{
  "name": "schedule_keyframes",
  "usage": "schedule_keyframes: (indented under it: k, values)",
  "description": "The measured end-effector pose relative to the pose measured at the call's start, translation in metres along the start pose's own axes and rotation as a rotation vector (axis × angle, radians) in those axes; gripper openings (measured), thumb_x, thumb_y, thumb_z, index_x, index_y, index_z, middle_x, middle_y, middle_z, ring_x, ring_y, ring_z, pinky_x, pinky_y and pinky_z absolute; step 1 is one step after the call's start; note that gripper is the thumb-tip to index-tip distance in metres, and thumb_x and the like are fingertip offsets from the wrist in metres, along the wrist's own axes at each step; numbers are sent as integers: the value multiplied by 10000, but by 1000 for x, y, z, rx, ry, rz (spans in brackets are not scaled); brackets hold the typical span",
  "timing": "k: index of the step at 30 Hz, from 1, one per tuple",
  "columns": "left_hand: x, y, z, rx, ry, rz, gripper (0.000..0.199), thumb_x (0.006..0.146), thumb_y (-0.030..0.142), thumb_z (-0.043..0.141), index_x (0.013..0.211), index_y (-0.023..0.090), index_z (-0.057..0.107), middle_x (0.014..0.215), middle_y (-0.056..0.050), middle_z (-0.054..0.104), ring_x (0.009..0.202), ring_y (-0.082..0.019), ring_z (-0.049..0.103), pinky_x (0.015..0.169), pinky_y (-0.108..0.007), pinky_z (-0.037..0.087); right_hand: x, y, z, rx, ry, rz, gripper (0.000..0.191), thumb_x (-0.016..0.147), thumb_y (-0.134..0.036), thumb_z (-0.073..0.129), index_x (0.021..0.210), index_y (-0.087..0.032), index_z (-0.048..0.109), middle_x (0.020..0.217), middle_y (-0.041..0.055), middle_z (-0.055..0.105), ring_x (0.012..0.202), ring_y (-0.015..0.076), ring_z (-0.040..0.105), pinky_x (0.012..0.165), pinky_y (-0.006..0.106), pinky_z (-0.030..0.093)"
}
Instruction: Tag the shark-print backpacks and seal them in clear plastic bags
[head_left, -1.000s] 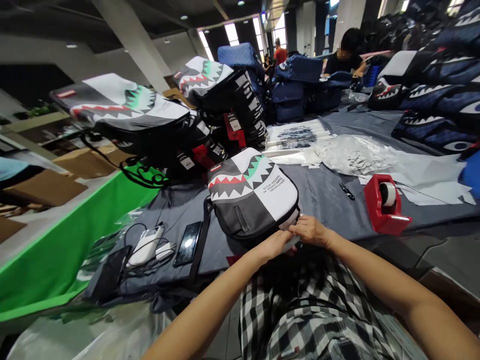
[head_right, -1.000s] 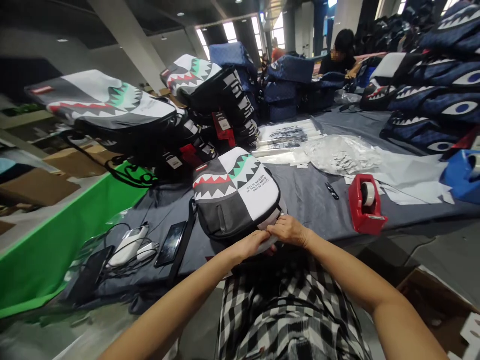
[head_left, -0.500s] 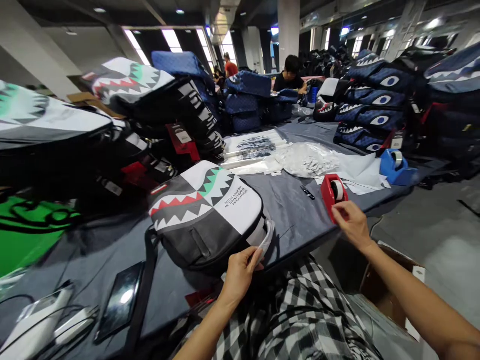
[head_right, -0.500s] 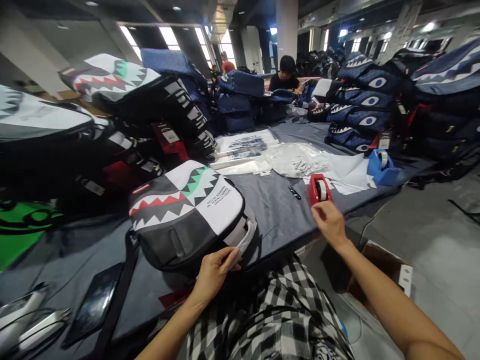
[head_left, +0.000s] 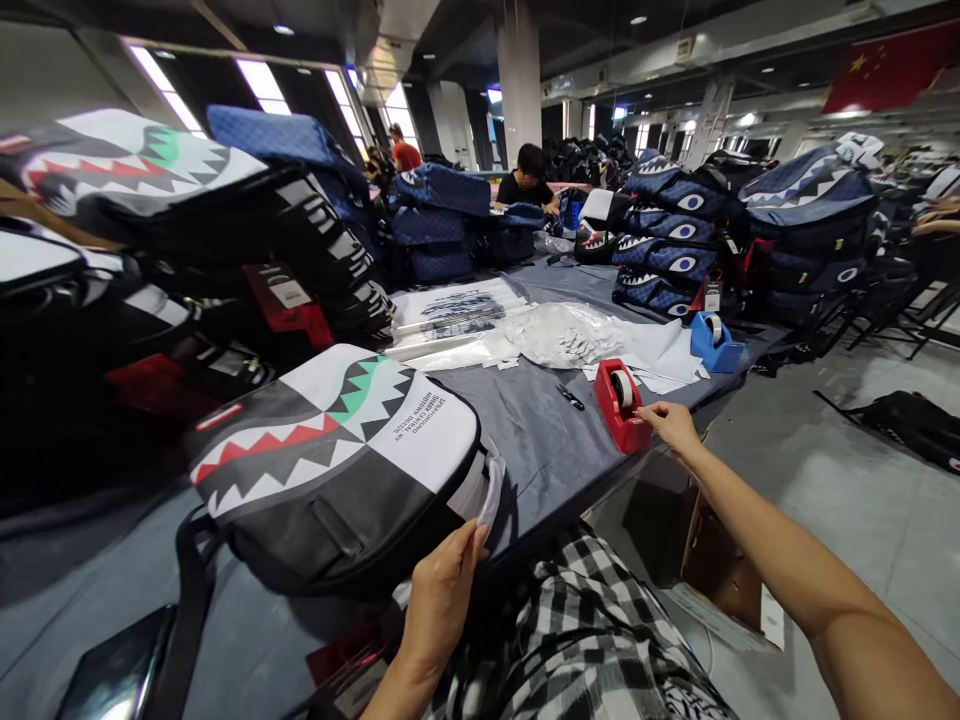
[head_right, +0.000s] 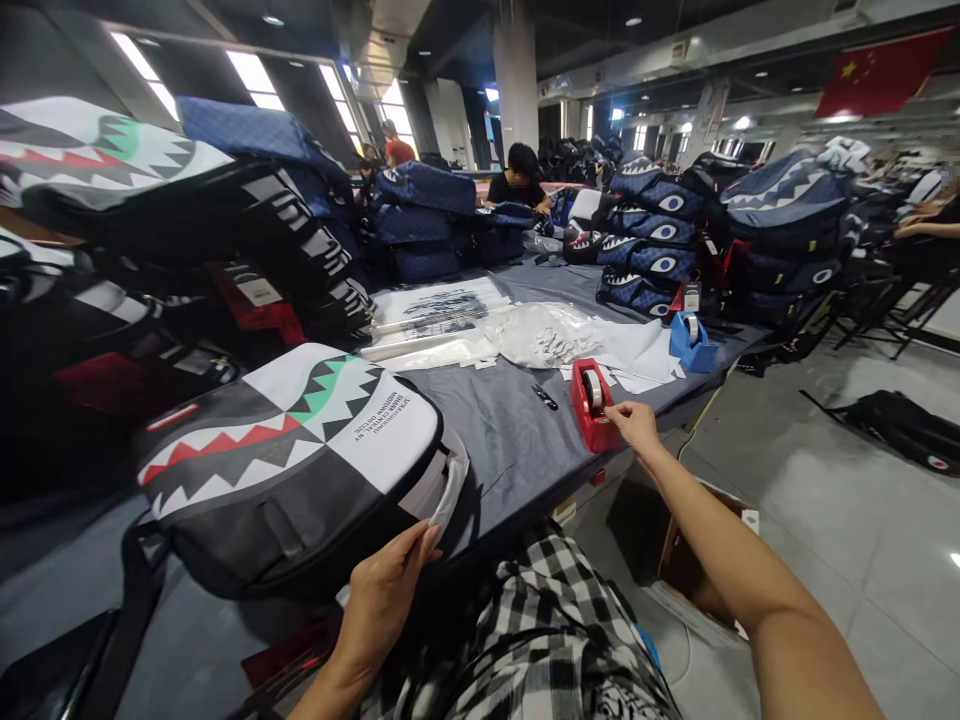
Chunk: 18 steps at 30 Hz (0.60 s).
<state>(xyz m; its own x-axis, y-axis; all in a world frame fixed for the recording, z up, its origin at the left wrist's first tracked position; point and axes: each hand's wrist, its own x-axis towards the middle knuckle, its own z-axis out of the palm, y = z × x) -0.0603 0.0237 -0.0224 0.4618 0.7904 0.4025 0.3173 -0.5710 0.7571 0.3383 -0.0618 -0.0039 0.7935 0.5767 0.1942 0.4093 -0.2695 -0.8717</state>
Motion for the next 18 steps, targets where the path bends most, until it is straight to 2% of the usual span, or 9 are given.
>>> schedule_keyframes:
  k: [3, 6, 8, 10, 13, 15, 17, 18]
  values:
    - [1, 1, 1, 7, 0, 47, 367, 952, 487, 507, 952, 190, 723, 773, -17, 759, 557, -139, 702, 562, -193, 576, -15, -7, -9, 61, 57, -25, 377, 660, -565, 684, 685, -193, 629, 729, 48, 653, 724, 183, 553, 642, 287, 408]
    - [2, -2, 2, 28, -14, 75, 369, 964, 479, 499, 964, 183, 719, 756, -11, 751, 534, -123, 686, 547, -178, 562, -41, -1, -10, 397, 72, 140, 399, 665, -558, 746, 722, -210, 559, 648, -8, 577, 607, 128, 489, 534, 231, 366]
    - [2, -5, 2, 45, -27, 77, 368, 967, 479, 496, 967, 187, 720, 743, -6, 745, 533, -121, 682, 538, -178, 553, -60, 4, 4, 599, 43, 281, 476, 654, -597, 761, 693, -225, 467, 560, -55, 472, 500, 93, 393, 445, 198, 290]
    - [3, -5, 0, 62, -38, 67, 375, 964, 489, 497, 957, 191, 724, 716, -1, 737, 523, -124, 674, 532, -188, 548, -82, 5, 29, 678, -39, 361, 547, 643, -630, 759, 664, -235, 381, 526, -83, 384, 454, 72, 316, 405, 177, 229]
    - [5, 0, -6, 111, -74, 22, 404, 909, 553, 570, 966, 188, 733, 754, -19, 753, 576, -153, 697, 593, -231, 575, -127, -13, 76, 795, -280, 465, 571, 614, -619, 800, 660, -232, 383, 526, -84, 367, 441, 62, 294, 385, 172, 202]
    - [5, 6, -12, 124, -151, -31, 489, 812, 609, 674, 1038, 177, 725, 857, -47, 769, 656, -184, 723, 655, -269, 597, -162, -33, 102, 888, -538, 488, 546, 671, -633, 778, 701, -224, 419, 532, -83, 386, 436, 59, 292, 390, 178, 209]
    - [6, 13, -17, 120, -224, -78, 648, 681, 642, 779, 1112, 164, 703, 969, -80, 768, 756, -220, 740, 719, -309, 611, -192, -50, 120, 945, -805, 424, 529, 731, -646, 747, 748, -222, 431, 527, -97, 387, 433, 54, 284, 411, 182, 224]
    - [6, 16, -18, 119, -245, -94, 719, 621, 647, 816, 1132, 157, 695, 1003, -94, 763, 809, -240, 742, 750, -328, 613, -202, -55, 127, 948, -896, 371, 529, 746, -656, 733, 762, -222, 430, 523, -104, 384, 434, 53, 284, 423, 185, 231]
